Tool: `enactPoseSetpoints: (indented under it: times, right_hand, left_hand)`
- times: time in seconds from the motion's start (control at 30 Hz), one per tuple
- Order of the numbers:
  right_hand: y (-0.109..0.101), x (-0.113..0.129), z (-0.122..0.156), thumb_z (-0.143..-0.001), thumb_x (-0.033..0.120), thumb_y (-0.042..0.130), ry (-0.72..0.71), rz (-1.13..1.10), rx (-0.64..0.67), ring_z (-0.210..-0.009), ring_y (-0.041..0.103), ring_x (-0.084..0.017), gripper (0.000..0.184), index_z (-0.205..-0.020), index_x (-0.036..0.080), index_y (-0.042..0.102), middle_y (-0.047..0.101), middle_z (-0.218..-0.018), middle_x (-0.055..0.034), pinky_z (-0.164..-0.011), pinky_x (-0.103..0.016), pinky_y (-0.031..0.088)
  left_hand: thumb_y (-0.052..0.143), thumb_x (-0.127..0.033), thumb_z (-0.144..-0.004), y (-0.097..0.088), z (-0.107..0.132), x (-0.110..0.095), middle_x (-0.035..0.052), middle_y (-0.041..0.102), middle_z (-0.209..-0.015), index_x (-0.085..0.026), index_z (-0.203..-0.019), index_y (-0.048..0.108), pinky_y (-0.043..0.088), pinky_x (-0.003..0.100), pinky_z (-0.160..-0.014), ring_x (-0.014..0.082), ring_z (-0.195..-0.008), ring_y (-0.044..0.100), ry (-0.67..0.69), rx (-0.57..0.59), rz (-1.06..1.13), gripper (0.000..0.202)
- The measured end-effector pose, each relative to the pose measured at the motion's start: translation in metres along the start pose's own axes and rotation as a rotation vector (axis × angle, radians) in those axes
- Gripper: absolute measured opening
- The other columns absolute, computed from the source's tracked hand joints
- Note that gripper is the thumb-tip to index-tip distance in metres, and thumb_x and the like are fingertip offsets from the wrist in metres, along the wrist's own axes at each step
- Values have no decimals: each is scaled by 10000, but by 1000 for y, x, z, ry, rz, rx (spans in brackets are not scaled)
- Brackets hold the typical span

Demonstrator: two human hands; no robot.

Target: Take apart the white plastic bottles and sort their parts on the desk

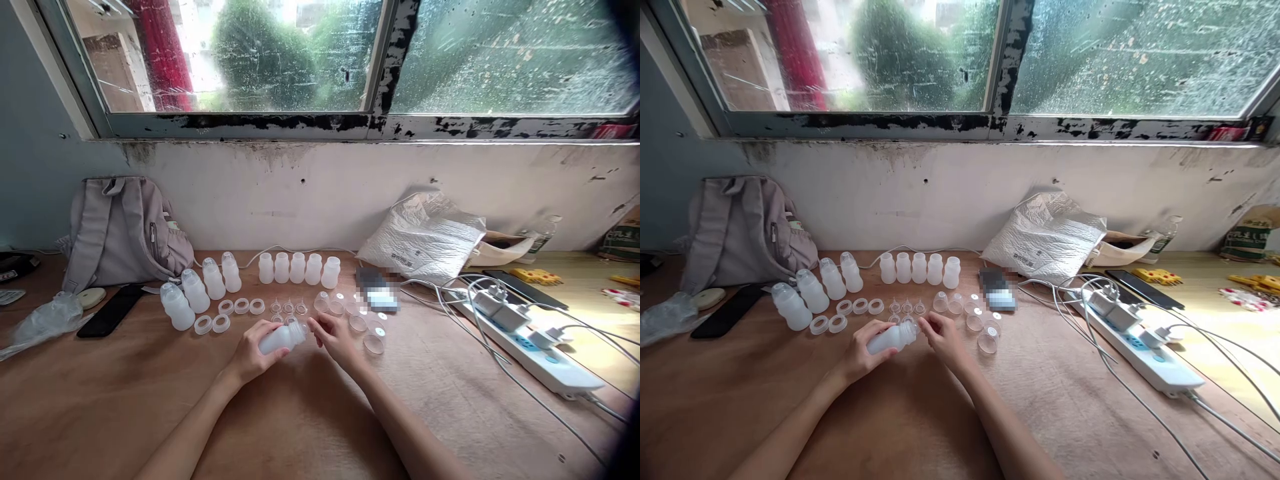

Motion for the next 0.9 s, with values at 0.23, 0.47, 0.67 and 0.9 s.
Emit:
enactPoseSetpoints:
  times: [0.23,0.47,0.67,0.9]
  right_hand:
    - [1,-1,-1,-813,407,422,-5,78,23,-477,265,-82,386,-520,188,298,273,-512,50,-452,-228,194]
    - [4,-5,-2,-812,396,431,-2,80,48,-490,294,-86,363,-533,187,328,302,-522,49,-454,-222,227]
    - [2,-6,-1,-793,420,470,30,-25,63,-458,406,-89,243,-712,192,478,450,-557,43,-428,-210,307]
    - [5,-6,1,-784,442,480,39,-41,141,-452,437,-91,284,-654,190,454,448,-533,46,-438,-215,337]
  left_hand:
    - [610,-365,-685,3,1,-2,60,578,-968,-202,-1046,548,454,311,-776,189,-881,557,31,38,2,401]
    - [632,-364,-663,7,2,-1,53,581,-978,-209,-1041,551,447,319,-796,188,-886,556,16,69,1,417]
    - [608,-370,-691,3,0,3,56,577,-938,-189,-1009,562,447,293,-750,177,-848,553,-80,26,25,368]
    - [600,-398,-686,-2,-1,4,60,585,-931,-193,-999,569,449,306,-741,191,-846,552,-79,13,22,375]
Point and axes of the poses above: each hand's wrist, its own z-axis away from the middle knuckle, its own y-axis out of the palm, x = y × z, the point moved 6 cm from there along -z, towards the middle knuckle
